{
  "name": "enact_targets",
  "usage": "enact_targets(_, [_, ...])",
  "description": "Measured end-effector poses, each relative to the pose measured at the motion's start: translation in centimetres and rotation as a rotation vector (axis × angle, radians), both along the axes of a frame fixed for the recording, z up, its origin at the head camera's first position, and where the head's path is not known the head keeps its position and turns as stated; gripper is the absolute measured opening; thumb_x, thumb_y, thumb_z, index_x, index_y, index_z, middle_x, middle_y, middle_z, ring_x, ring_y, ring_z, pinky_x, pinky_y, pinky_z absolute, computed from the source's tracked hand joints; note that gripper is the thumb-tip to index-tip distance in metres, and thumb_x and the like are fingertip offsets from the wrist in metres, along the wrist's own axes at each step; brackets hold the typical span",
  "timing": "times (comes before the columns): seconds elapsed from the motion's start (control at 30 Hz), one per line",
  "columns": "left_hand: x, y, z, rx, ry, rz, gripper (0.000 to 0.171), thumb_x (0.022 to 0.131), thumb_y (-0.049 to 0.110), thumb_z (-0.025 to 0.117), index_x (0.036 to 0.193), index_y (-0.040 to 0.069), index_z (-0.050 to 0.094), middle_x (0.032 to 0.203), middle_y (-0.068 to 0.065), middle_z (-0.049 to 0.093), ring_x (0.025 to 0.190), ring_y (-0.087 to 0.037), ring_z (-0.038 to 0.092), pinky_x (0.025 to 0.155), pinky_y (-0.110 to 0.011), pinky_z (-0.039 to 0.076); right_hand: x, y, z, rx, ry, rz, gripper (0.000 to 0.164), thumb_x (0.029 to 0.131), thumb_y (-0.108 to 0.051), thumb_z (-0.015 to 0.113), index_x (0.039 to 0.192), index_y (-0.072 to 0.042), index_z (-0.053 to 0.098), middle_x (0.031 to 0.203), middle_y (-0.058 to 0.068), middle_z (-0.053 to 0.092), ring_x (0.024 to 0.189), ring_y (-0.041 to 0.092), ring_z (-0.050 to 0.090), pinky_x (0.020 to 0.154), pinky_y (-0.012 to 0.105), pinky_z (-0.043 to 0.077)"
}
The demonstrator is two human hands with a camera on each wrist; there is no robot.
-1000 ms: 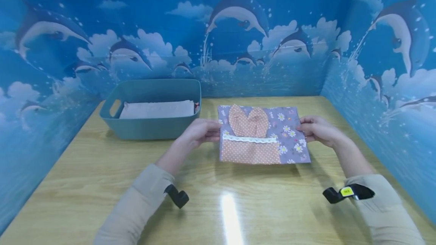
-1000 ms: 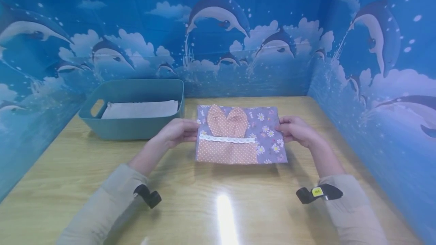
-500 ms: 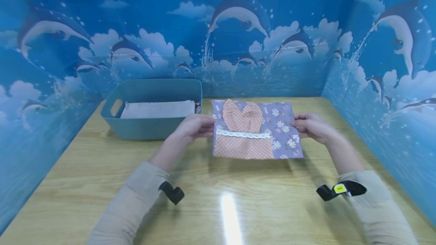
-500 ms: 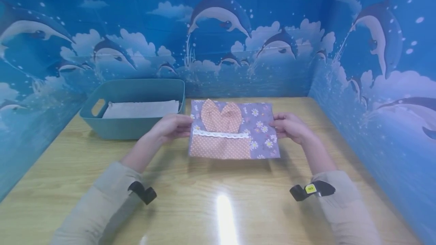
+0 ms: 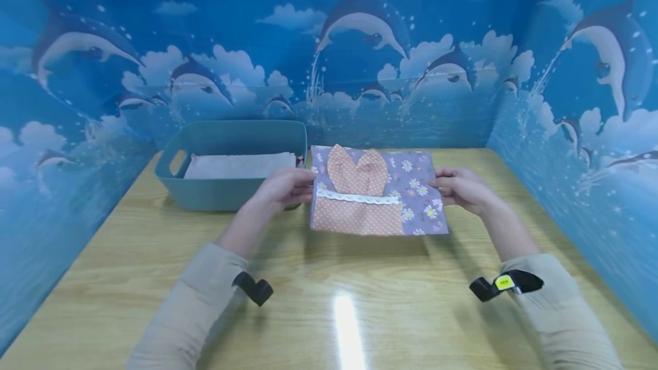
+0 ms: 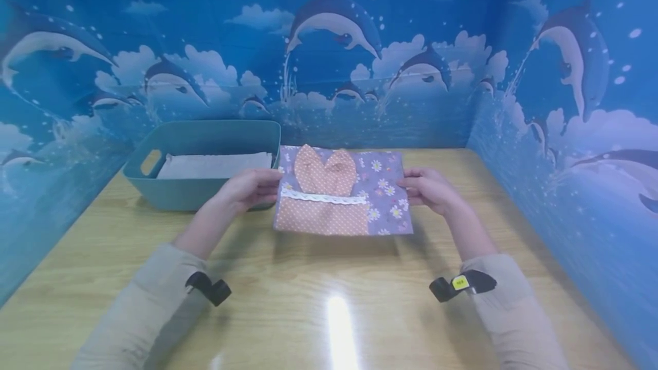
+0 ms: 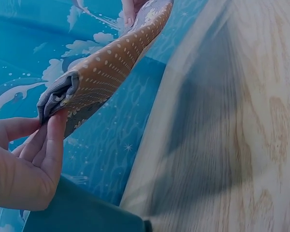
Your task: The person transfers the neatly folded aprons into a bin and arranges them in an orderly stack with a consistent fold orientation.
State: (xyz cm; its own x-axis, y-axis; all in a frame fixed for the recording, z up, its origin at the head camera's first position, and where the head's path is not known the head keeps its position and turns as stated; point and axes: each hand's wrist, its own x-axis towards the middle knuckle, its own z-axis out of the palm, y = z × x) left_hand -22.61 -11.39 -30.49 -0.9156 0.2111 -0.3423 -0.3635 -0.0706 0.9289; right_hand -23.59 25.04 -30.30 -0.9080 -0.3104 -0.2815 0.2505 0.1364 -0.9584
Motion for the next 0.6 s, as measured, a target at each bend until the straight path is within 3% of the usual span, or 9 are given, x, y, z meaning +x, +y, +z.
enact_targets(0.2, [-0.1, -0.7, 0.2, 0.041, 0.008, 0.021, 0.005, 0.091, 0.007, 0.054, 0.093, 0.004, 0.058, 0.068, -0.001, 0.065, 0.056, -0.009, 0.062, 0.057, -0.020, 0.053, -0.2, -0.9, 0.2, -0.013, 0.001, -0.009, 0.012, 0.093, -0.001, 0.049, 0.102, 0.003, 0.042, 0.077, 0.002, 0.063, 0.067, 0.010, 0.064, 0.061, 0.025, 0.054])
enact_targets(0.6, [-0.4, -2.1, 0.9, -0.019, 0.047, 0.046, 0.023, 0.091, 0.012, 0.057, 0.110, -0.001, 0.058, 0.077, -0.001, 0.068, 0.066, -0.010, 0.064, 0.062, -0.021, 0.054, -0.8, -2.3, 0.6, -0.047, 0.005, -0.036, 0.017, 0.093, 0.000, 0.048, 0.109, 0.003, 0.042, 0.078, 0.002, 0.065, 0.067, 0.012, 0.065, 0.061, 0.024, 0.054])
